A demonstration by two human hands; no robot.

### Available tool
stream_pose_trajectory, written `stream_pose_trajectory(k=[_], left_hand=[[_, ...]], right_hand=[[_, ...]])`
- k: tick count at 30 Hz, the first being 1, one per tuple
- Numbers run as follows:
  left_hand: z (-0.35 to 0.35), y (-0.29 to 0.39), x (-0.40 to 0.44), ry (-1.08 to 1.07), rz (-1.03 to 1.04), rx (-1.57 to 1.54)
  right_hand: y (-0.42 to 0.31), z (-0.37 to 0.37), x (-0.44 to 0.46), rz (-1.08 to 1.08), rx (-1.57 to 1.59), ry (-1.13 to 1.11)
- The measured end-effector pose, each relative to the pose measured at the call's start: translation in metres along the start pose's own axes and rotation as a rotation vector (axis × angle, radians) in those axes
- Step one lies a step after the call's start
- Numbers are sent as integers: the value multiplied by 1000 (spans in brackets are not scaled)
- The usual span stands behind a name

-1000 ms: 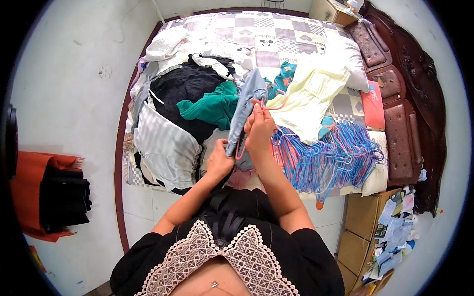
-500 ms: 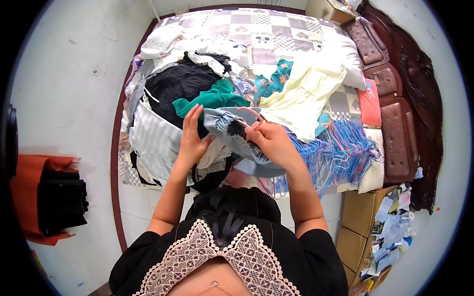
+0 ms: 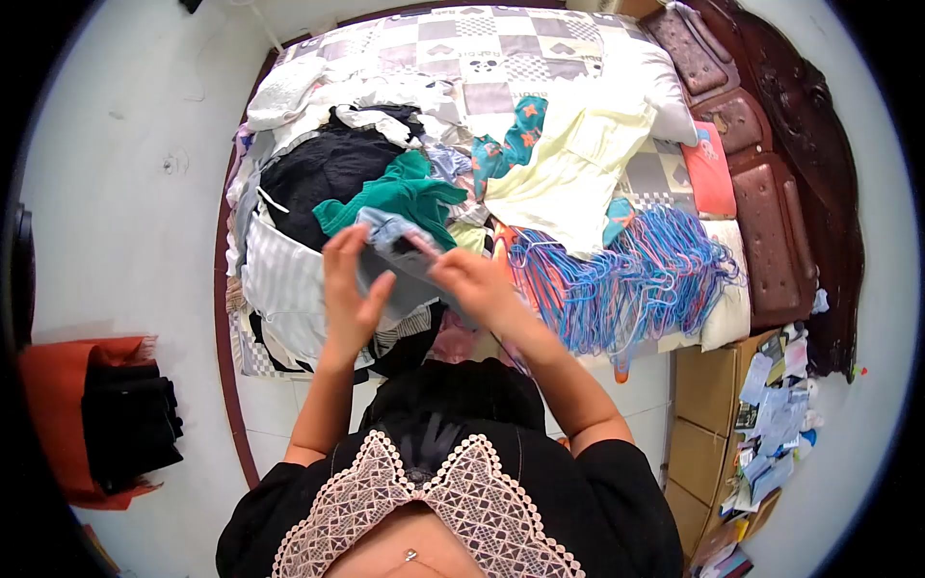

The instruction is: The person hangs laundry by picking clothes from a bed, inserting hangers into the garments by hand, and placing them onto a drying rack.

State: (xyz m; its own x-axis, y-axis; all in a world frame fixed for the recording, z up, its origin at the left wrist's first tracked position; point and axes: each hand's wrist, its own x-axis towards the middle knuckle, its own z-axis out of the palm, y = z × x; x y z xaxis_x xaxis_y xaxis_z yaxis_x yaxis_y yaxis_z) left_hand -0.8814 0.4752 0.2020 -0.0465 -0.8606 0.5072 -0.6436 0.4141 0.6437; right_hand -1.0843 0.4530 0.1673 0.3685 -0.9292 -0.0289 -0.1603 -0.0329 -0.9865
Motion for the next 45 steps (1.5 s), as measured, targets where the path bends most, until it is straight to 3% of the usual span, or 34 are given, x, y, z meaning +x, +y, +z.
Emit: stream_pose_trajectory(k=[3,4,5,6,9,12,13,15,21,26,29,31,34,35,37,39,41,45], left_hand=[[26,10,-17,-251,93,-223],[32,3,-26,-258,95,-222],[37,-5,-38,-220,-151,-424],[39,-9,-44,-177,-401,-620],[34,-18,-53,80,-523,-802],[16,-13,-63,201,-580,-765],[12,-7,-63,234,-502,-723],[4,1,-68,295,-507,-667],[3,48,-76,449,-547,-546],[4,62,-94,508,-613,-471],[6,70,-96,562,-631,-428],[9,71,-93,586,-612,-420],[12,73,-88,581,-612,-427],[13,72,-86,571,-601,-438],[15,66,-82,557,-571,-468],[17,60,-80,528,-561,-524],[19,58,-73,503,-543,-558],[14,42,-70,445,-505,-694]], right_hand=[[35,52,-5,-122,187,-32],[30,54,-6,-92,103,-92],[26,52,-7,-61,21,-152],[57,53,-3,-179,-176,-241],[84,32,12,-245,-30,-71],[181,-12,33,-139,-410,123],[219,-31,39,-85,-599,160],[254,-70,48,161,-842,89],[338,-141,70,429,-1039,-153],[382,-135,83,489,-1137,-251],[363,-129,84,609,-1066,-227],[362,-135,95,628,-1191,-389],[358,-157,101,606,-1009,-341],[356,-168,103,487,-981,-299],[335,-191,113,424,-828,-112],[320,-219,120,145,-695,153],[306,-248,140,50,-675,373],[151,-296,152,-219,-545,739]])
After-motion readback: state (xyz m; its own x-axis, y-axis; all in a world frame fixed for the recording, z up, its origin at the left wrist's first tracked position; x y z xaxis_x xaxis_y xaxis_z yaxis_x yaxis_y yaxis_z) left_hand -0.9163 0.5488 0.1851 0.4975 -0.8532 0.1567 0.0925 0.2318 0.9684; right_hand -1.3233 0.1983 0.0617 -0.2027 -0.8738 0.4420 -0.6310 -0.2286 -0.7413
